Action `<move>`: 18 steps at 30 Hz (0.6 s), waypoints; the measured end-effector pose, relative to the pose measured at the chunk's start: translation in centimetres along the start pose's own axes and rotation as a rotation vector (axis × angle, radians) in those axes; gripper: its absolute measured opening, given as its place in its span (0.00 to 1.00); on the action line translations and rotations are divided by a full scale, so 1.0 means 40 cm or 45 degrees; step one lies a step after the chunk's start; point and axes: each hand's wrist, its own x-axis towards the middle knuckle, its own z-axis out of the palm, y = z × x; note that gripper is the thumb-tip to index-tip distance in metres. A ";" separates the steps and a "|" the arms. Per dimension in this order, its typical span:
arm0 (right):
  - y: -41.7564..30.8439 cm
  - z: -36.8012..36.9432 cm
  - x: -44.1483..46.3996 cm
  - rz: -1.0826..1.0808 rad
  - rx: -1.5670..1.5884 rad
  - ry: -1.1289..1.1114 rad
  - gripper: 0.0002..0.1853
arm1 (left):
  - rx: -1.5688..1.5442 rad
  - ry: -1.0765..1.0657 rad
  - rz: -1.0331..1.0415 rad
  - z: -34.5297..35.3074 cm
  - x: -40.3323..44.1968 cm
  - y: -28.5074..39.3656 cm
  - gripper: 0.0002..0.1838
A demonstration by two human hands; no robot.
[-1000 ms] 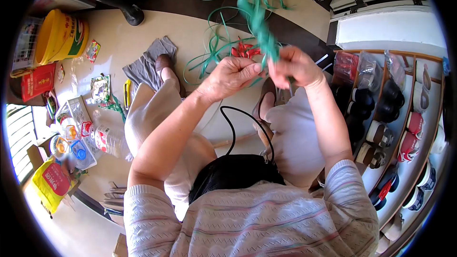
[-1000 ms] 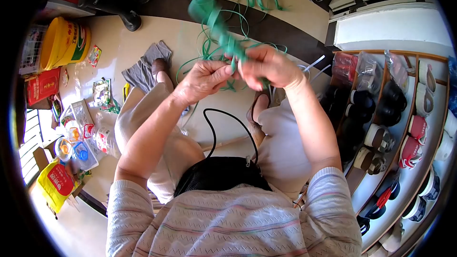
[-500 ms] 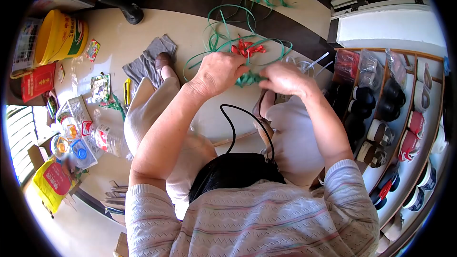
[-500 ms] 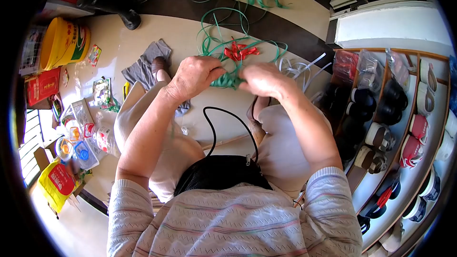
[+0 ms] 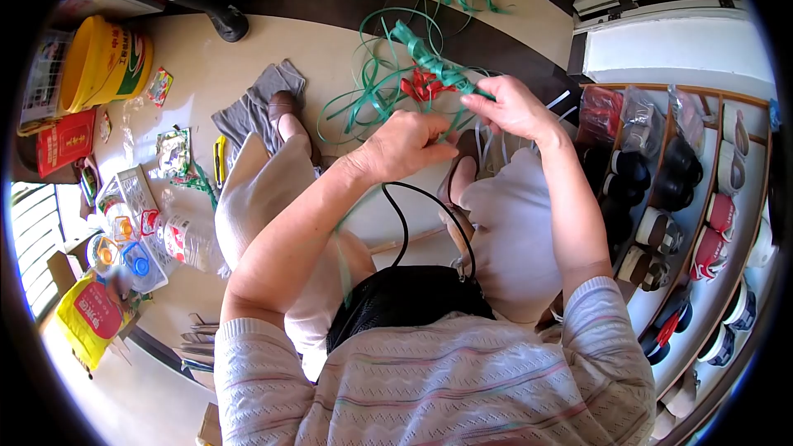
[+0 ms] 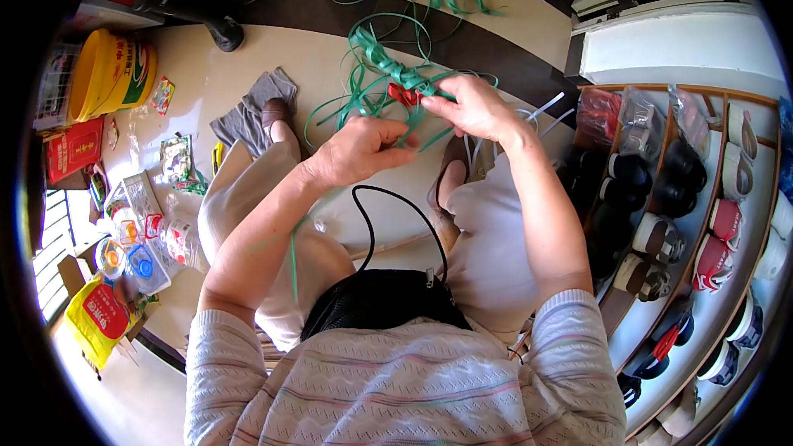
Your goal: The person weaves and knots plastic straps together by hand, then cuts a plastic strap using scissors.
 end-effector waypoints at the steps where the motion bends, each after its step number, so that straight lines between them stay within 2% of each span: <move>1: -0.002 0.003 0.001 -0.004 -0.136 -0.034 0.16 | 0.061 0.006 0.068 0.003 -0.002 -0.007 0.10; 3: -0.005 0.007 -0.001 -0.008 -0.407 -0.102 0.16 | 0.181 0.014 0.205 0.010 -0.006 -0.025 0.09; 6: 0.040 0.028 0.014 -0.271 -0.737 -0.204 0.17 | 0.385 0.068 0.235 0.001 -0.010 -0.032 0.08; 7: 0.024 0.030 0.007 -0.097 -0.677 -0.311 0.16 | 0.411 0.110 0.231 -0.004 -0.009 -0.035 0.07; 11: 0.018 0.049 0.008 0.004 -0.561 -0.523 0.14 | 0.421 0.248 0.221 -0.039 -0.006 -0.039 0.06; 13: 0.004 0.052 0.001 -0.225 -0.463 -0.647 0.14 | 0.432 0.279 0.230 -0.054 -0.006 -0.055 0.06; 14: -0.004 0.056 -0.005 -0.342 -0.411 -0.709 0.14 | 0.341 0.277 0.209 -0.061 -0.007 -0.059 0.06; 15: -0.034 0.052 -0.022 -0.126 -0.281 -0.832 0.11 | 0.250 0.273 0.191 -0.067 -0.007 -0.061 0.06; 17: -0.036 0.026 -0.036 -0.105 0.075 -0.902 0.10 | -0.042 0.253 0.160 -0.074 -0.012 -0.055 0.07; 18: -0.035 0.008 -0.045 -0.093 0.254 -0.931 0.09 | -0.206 0.172 0.046 -0.081 -0.015 -0.042 0.08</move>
